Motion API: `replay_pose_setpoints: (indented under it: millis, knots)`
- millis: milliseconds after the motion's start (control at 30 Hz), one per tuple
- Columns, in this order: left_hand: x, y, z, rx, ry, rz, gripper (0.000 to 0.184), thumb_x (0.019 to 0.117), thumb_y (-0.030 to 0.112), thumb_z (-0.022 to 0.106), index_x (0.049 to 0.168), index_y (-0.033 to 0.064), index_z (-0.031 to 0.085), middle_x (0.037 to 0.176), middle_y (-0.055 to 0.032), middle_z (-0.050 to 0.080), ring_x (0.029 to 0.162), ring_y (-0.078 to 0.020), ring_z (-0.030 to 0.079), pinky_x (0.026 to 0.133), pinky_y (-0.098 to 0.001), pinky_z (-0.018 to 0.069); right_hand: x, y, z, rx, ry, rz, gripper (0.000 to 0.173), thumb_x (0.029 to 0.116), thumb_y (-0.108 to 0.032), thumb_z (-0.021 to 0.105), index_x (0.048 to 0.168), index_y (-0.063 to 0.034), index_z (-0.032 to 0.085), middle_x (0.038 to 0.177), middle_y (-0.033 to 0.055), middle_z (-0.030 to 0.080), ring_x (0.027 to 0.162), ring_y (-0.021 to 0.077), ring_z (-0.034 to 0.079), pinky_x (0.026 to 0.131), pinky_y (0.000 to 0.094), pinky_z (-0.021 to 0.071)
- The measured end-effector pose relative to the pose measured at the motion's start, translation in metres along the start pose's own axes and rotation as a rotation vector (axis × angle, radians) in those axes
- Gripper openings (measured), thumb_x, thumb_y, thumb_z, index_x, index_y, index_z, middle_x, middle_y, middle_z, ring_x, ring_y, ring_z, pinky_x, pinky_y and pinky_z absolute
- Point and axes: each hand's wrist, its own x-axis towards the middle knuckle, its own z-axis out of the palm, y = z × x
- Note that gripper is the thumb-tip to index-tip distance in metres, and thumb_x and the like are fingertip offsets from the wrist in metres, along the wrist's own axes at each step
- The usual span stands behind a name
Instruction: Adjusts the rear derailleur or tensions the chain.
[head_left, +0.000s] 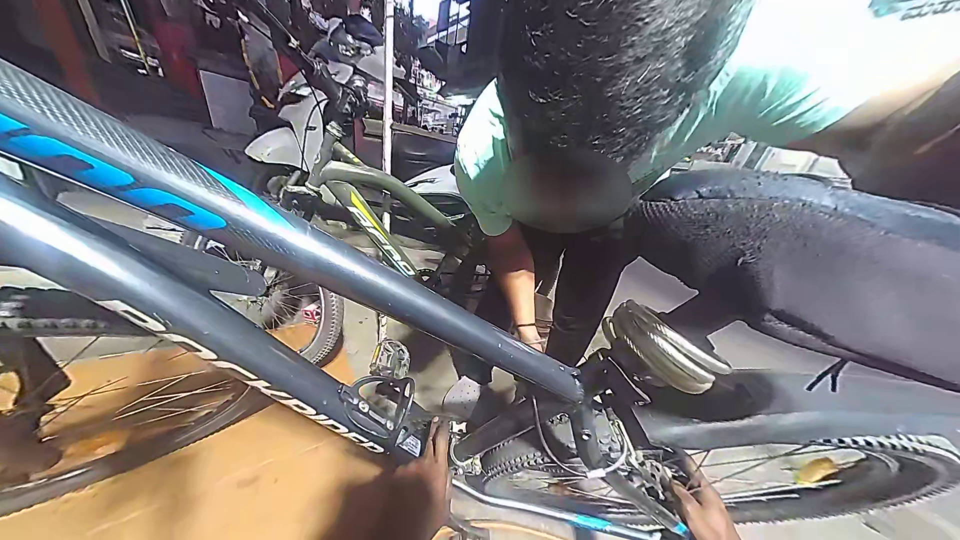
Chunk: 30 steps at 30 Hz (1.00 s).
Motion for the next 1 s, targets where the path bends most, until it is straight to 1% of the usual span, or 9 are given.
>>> replay_pose_setpoints:
  millis: [100,200,300,367,433,533,667,833,1000]
  knots:
    - [-0.013,0.014,-0.022,-0.066,-0.078,-0.018,0.087,0.1011,0.026,0.057,0.166,0.0154,0.000,0.143,-0.0227,0.058,0.113,-0.0394,0.068,0.094,-0.0577,0.0526,0.003,0.001,0.001,-0.003,-0.005,-0.006,0.061,0.0905,-0.006,0.053,0.151,-0.0066,0.045,0.134,0.0151,0.064,0.117,0.0169,0.064,0.101,0.0399,0.0521]
    - [-0.005,0.009,-0.008,-0.070,-0.050,-0.007,0.087,0.1016,0.025,0.056,0.166,0.0148,-0.003,0.142,-0.0229,0.058,0.109,-0.0390,0.070,0.092,-0.0569,0.0536,-0.001,-0.004,0.002,-0.016,-0.003,0.001,0.063,0.0900,-0.006,0.053,0.152,-0.0044,0.043,0.137,0.0181,0.061,0.121,0.0203,0.062,0.105,0.0426,0.0496]
    - [0.011,-0.006,0.022,-0.042,0.079,0.038,0.093,0.0976,0.031,0.058,0.166,0.0165,-0.003,0.138,-0.0179,0.062,0.084,-0.0339,0.074,0.076,-0.0536,0.0593,-0.001,-0.004,0.002,-0.006,0.009,-0.001,0.062,0.0896,-0.006,0.054,0.151,-0.0043,0.045,0.135,0.0169,0.063,0.118,0.0182,0.064,0.102,0.0400,0.0514]
    - [0.007,-0.001,0.012,-0.051,0.086,0.018,0.092,0.0974,0.031,0.059,0.166,0.0177,-0.001,0.139,-0.0176,0.062,0.087,-0.0349,0.074,0.077,-0.0549,0.0581,0.001,-0.004,0.002,-0.003,0.010,0.011,0.062,0.0899,-0.006,0.053,0.151,-0.0037,0.044,0.135,0.0175,0.063,0.117,0.0182,0.064,0.101,0.0404,0.0515]
    - [0.002,0.009,-0.005,-0.069,0.030,-0.024,0.091,0.0990,0.030,0.059,0.166,0.0201,-0.002,0.144,-0.0185,0.058,0.101,-0.0390,0.072,0.086,-0.0584,0.0550,0.003,-0.006,0.003,-0.017,0.030,0.032,0.060,0.0892,-0.008,0.053,0.149,-0.0044,0.046,0.131,0.0168,0.064,0.113,0.0180,0.065,0.098,0.0416,0.0525]
    - [0.012,-0.007,0.018,-0.044,0.106,0.038,0.097,0.0951,0.033,0.062,0.166,0.0178,-0.002,0.141,-0.0169,0.061,0.081,-0.0338,0.074,0.075,-0.0539,0.0586,-0.002,-0.006,0.004,-0.010,0.029,0.026,0.059,0.0904,-0.009,0.053,0.148,-0.0027,0.046,0.134,0.0178,0.062,0.117,0.0188,0.063,0.101,0.0413,0.0507]
    - [0.007,-0.009,0.016,-0.056,0.064,0.046,0.095,0.0985,0.033,0.059,0.166,0.0180,-0.006,0.132,-0.0191,0.064,0.082,-0.0333,0.073,0.073,-0.0532,0.0589,0.001,-0.004,0.005,0.018,0.028,-0.011,0.059,0.0901,-0.009,0.052,0.149,-0.0011,0.045,0.136,0.0163,0.061,0.119,0.0141,0.061,0.103,0.0345,0.0494]
    - [0.012,-0.014,0.031,-0.022,0.046,0.016,0.102,0.0946,0.035,0.066,0.166,0.0165,-0.005,0.117,-0.0202,0.069,0.082,-0.0346,0.073,0.072,-0.0538,0.0585,0.000,-0.004,0.006,0.034,0.036,-0.004,0.061,0.0888,-0.009,0.052,0.149,-0.0001,0.044,0.136,0.0173,0.061,0.117,0.0138,0.062,0.101,0.0345,0.0500]
    - [0.015,-0.010,0.032,-0.050,0.014,0.027,0.105,0.0945,0.033,0.066,0.165,0.0148,-0.009,0.124,-0.0210,0.066,0.085,-0.0345,0.073,0.076,-0.0532,0.0582,0.001,0.001,0.005,0.028,0.035,-0.006,0.060,0.0891,-0.010,0.052,0.148,-0.0018,0.046,0.136,0.0167,0.061,0.117,0.0148,0.062,0.102,0.0358,0.0506]
